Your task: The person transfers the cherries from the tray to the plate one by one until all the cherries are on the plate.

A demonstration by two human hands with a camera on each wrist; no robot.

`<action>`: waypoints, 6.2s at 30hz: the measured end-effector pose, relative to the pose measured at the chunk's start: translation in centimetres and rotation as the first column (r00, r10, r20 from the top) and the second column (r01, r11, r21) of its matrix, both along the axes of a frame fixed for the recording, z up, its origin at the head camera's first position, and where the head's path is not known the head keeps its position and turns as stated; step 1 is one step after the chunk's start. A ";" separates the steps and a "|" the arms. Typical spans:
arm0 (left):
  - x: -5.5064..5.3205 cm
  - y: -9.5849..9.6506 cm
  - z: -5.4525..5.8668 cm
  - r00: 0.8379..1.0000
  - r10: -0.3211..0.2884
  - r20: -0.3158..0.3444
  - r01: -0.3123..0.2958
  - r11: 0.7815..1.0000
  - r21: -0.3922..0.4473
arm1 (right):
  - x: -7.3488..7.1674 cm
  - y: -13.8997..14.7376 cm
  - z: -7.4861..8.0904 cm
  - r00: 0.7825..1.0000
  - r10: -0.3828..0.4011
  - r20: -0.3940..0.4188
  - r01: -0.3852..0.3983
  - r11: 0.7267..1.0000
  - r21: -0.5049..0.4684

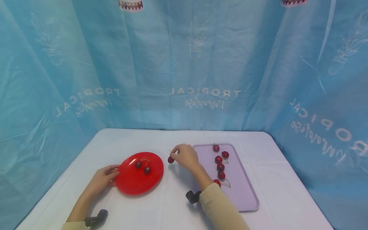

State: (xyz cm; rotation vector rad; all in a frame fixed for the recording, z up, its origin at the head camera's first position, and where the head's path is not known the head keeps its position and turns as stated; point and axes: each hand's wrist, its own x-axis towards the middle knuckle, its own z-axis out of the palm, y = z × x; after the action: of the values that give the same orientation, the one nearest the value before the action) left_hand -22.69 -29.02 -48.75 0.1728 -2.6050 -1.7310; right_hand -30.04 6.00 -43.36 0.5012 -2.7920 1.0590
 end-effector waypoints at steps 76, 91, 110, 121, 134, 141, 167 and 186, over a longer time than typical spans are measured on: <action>-0.2 0.0 -0.5 0.999 0.011 -0.030 -0.012 0.999 -0.036 | 3.3 -9.9 -2.4 0.964 0.188 0.188 -0.161 0.976 -0.148; -0.3 0.1 -0.4 0.999 0.006 -0.033 -0.008 0.999 -0.038 | 3.7 -6.3 -1.7 0.969 0.166 0.183 -0.124 0.968 -0.220; -0.8 -0.1 -0.6 0.999 -0.004 -0.039 0.003 0.999 -0.033 | 5.1 -0.8 -0.8 0.948 0.207 0.242 -0.104 0.920 -0.379; -0.6 0.0 -0.5 0.999 -0.015 -0.029 0.014 0.999 -0.033 | 6.0 2.5 -1.5 0.937 0.175 0.303 -0.044 0.919 -0.392; -0.2 -0.1 0.0 0.999 -0.022 -0.026 0.021 0.998 -0.061 | 7.3 5.5 -2.5 0.925 0.137 0.355 0.009 0.924 -0.382; -0.3 0.2 0.1 1.000 -0.005 -0.011 0.004 0.998 -0.060 | 7.9 7.9 -2.2 0.916 0.163 0.367 -0.001 0.915 -0.403; -0.3 -0.1 -0.8 1.000 -0.012 -0.009 0.012 0.998 -0.055 | 10.5 15.9 -2.8 0.884 -0.053 0.464 0.208 0.934 -0.289; -0.3 0.1 -0.3 0.999 -0.034 -0.010 0.033 0.995 -0.090 | 11.0 16.2 -4.5 0.925 -0.089 0.371 0.163 0.971 -0.175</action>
State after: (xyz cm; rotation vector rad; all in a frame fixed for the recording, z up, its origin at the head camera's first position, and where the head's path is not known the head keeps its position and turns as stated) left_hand -22.95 -28.90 -49.06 0.1189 -2.6860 -1.6147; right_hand -19.08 22.21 -47.91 0.1054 -2.9150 1.5201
